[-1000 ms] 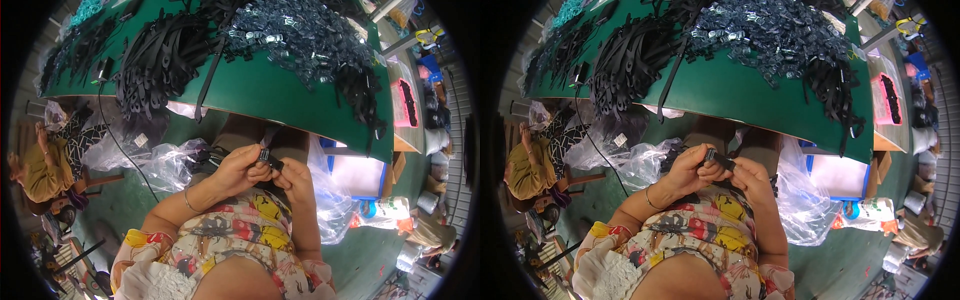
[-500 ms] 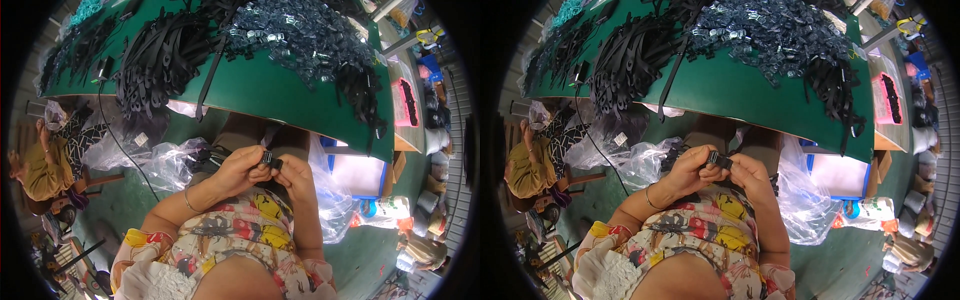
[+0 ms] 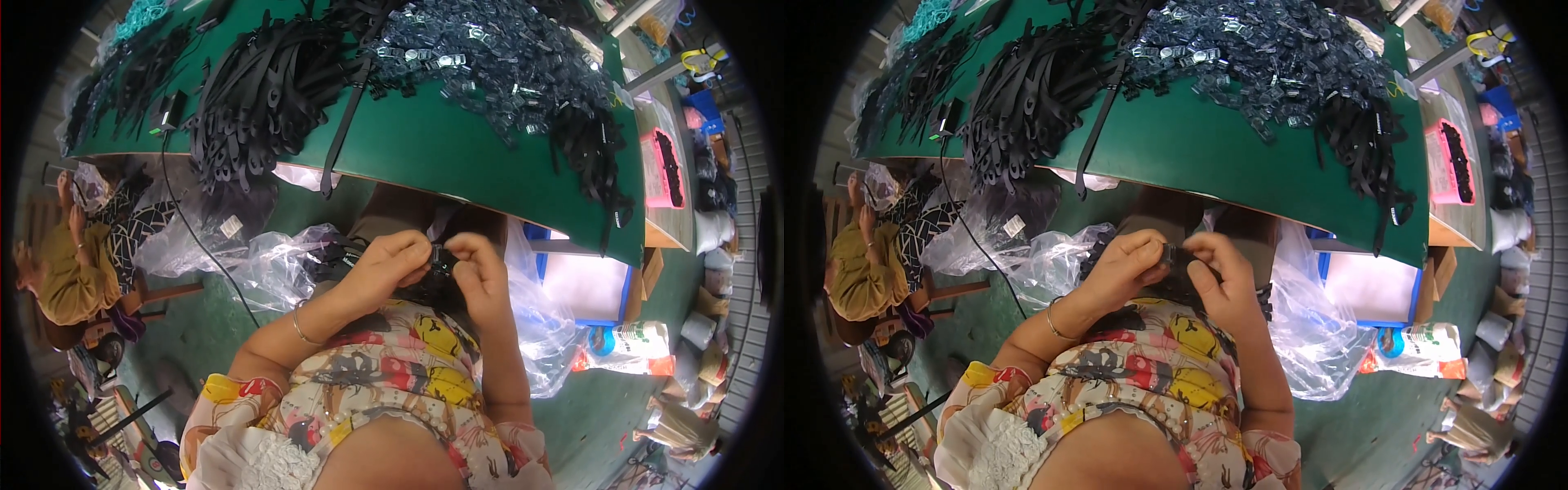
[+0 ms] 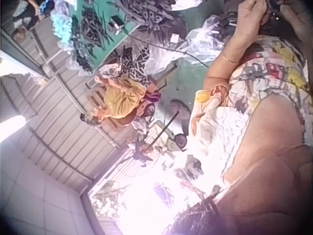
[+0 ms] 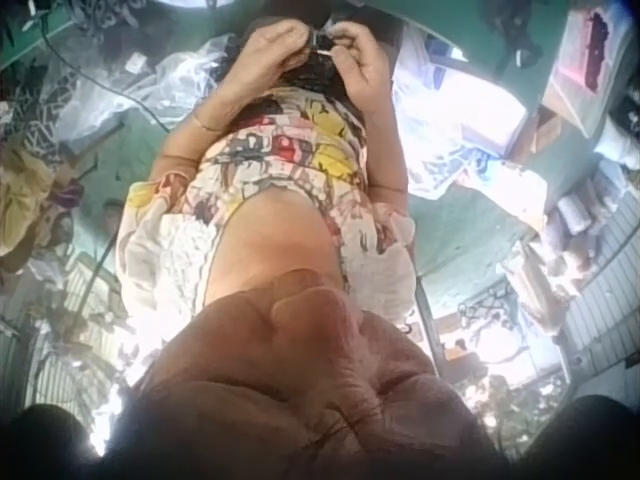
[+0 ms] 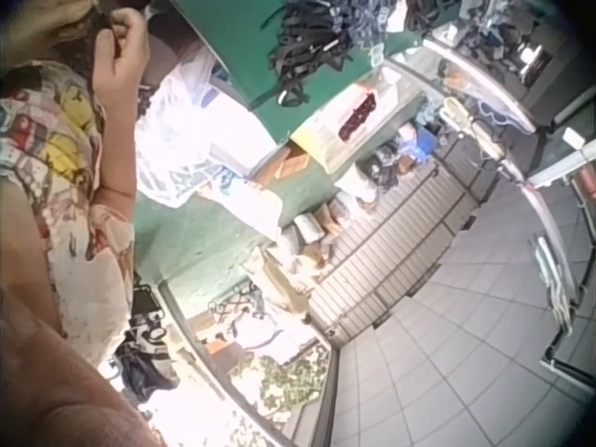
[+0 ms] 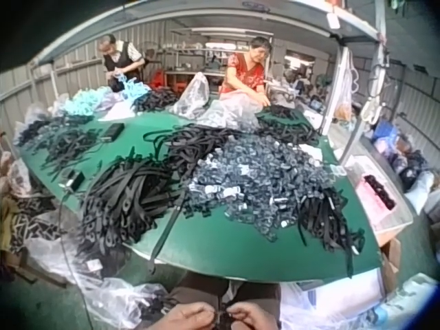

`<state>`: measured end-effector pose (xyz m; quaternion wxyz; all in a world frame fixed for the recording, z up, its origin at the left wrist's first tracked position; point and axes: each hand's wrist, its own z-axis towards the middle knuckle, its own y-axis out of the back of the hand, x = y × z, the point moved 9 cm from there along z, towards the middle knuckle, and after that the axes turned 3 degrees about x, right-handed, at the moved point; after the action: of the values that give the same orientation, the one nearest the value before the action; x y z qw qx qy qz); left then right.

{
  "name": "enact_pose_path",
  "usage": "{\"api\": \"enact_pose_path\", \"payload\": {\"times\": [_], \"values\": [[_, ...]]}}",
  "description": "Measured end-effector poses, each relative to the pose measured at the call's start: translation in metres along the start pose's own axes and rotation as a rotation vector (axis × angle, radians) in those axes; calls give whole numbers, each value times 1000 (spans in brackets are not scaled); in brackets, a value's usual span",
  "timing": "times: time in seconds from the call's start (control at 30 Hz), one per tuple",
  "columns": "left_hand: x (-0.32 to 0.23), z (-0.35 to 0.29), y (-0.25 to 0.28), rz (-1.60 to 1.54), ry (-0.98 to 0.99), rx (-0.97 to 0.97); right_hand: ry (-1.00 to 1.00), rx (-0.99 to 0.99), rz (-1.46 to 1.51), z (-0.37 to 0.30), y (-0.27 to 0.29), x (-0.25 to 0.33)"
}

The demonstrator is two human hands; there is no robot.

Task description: The person assembles small clear plastic components onto black plastic straps by hand at a factory workbench.

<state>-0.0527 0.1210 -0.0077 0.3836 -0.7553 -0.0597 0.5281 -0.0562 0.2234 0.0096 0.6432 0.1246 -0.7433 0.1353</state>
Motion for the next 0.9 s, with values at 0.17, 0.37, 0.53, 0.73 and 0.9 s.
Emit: {"api": "enact_pose_path", "payload": {"times": [0.17, 0.37, 0.53, 0.73, 0.9], "values": [[-25, -5, 0, 616, -125, -60, 432, -229, -612, -10, -9, 51], [-16, -6, 2, 573, -16, 54, 401, -50, 69, -17, -1, 33], [-29, -5, -8, 523, -44, 41, 303, -131, 36, -3, 2, 26], [-16, -9, -8, 218, 89, 116, 373, -76, -372, -4, -9, 31], [-3, -9, -6, 21, 201, 119, 416, -79, -413, -8, -9, 31]]}}
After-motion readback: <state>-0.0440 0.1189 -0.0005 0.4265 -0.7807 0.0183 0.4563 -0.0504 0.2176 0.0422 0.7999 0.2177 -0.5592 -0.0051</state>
